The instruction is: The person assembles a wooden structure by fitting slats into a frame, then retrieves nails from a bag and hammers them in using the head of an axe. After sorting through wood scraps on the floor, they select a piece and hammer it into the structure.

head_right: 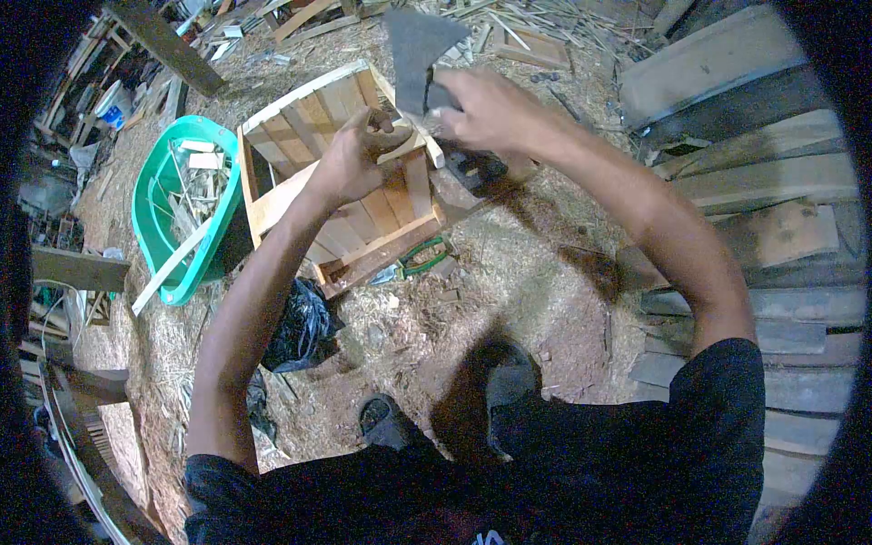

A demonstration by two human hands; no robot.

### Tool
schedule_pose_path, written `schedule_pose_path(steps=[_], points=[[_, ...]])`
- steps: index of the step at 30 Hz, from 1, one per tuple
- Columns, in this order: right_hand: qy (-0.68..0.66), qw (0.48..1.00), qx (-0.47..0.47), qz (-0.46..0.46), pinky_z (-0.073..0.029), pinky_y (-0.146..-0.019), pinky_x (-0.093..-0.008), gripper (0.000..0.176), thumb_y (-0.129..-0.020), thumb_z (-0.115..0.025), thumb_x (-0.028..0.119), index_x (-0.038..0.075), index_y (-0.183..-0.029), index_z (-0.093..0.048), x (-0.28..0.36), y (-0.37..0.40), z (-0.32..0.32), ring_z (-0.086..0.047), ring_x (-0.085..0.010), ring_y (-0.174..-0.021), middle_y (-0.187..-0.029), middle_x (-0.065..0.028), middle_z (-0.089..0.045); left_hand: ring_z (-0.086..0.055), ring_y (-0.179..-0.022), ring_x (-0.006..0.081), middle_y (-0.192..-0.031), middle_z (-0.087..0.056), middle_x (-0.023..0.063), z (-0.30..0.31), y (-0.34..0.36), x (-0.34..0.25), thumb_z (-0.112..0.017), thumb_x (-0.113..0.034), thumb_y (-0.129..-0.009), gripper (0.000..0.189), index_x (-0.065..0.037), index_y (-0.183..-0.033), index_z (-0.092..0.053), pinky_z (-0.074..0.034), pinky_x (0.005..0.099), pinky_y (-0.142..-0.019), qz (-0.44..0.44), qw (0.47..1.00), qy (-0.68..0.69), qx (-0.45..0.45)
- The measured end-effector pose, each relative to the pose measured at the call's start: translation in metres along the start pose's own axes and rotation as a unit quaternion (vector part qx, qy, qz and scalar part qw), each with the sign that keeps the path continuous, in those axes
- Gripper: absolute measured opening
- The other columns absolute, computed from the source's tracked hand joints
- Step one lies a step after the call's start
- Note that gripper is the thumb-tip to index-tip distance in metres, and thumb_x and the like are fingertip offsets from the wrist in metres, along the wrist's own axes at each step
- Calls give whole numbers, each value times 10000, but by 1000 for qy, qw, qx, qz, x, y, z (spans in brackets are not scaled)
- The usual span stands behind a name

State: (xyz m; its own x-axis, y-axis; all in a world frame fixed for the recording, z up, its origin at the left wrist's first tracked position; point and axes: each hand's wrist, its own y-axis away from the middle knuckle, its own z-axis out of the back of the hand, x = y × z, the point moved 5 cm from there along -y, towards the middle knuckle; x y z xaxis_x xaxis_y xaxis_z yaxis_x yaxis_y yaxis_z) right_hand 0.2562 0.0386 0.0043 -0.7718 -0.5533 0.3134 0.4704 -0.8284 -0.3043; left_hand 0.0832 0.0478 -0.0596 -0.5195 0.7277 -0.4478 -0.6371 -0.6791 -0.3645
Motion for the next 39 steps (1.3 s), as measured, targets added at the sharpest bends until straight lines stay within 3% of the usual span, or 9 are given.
schedule_pose_path(steps=[4,11,16,19,22,30,33,37,39], points=[[-4,998,-56,-17,-468,-743,-416,322,-843,-636,227,-24,-1035,-576,-12,-12,12,-623,-357,-854,-879,-224,-628,-577,-1005,308,-1078,-535,157,-6,0,8,-744,-181,-701,427,-94,-1114,-682,-477,375,-893,7,1000,-17,-4],[6,994,93,-52,-490,-809,-422,383,-850,-615,204,-68,-1109,-545,-2,2,-11,-621,-393,-923,-942,-259,-630,-569,-1022,316,-1099,-538,176,-2,0,2,-735,-161,-701,419,-107,-1113,-683,-474,372,-902,4,1000,4,11],[10,999,-45,10,-467,-732,-469,281,-845,-617,203,-26,-999,-563,-6,-9,11,-607,-426,-832,-854,-259,-614,-567,-1020,324,-1096,-544,180,-6,1,8,-723,-150,-708,413,-123,-1119,-681,-474,381,-904,-7,1000,9,-9],[0,999,-19,-42,-459,-755,-475,278,-849,-613,207,-26,-988,-554,-4,-13,16,-600,-423,-865,-874,-258,-612,-566,-1024,325,-1100,-547,179,-4,0,5,-714,-149,-718,406,-119,-1121,-679,-471,387,-908,17,1000,18,3],[13,993,112,-44,-461,-791,-465,311,-855,-612,216,-20,-1048,-553,1,-4,-5,-602,-408,-916,-929,-260,-619,-567,-1019,321,-1100,-548,177,-2,0,3,-711,-162,-728,396,-114,-1119,-680,-473,383,-906,1,1000,8,7],[47,997,13,-57,-464,-848,-420,404,-848,-626,240,-49,-1118,-541,4,-14,26,-597,-382,-974,-1017,-243,-613,-563,-1035,323,-1104,-548,178,-3,1,4,-737,-170,-704,434,-100,-1127,-673,-472,376,-908,6,1000,-1,4],[42,999,-23,13,-466,-841,-434,390,-846,-623,234,-47,-1105,-548,-2,-12,11,-600,-389,-968,-1006,-252,-617,-559,-1043,323,-1107,-549,180,-3,-1,4,-743,-151,-691,447,-100,-1129,-672,-470,376,-914,11,1000,21,1],[53,994,86,-28,-467,-841,-451,357,-855,-607,214,-48,-1092,-557,3,0,-11,-604,-401,-965,-1000,-271,-619,-559,-1035,335,-1116,-547,187,-1,1,-1,-748,-134,-686,453,-98,-1131,-671,-466,382,-916,15,1000,17,4],[5,996,74,-56,-475,-798,-442,328,-852,-608,194,-46,-1072,-565,3,-2,-2,-612,-406,-924,-957,-267,-624,-561,-1027,338,-1104,-545,189,-1,1,0,-745,-138,-689,448,-102,-1130,-673,-466,383,-909,8,1000,21,-4]])
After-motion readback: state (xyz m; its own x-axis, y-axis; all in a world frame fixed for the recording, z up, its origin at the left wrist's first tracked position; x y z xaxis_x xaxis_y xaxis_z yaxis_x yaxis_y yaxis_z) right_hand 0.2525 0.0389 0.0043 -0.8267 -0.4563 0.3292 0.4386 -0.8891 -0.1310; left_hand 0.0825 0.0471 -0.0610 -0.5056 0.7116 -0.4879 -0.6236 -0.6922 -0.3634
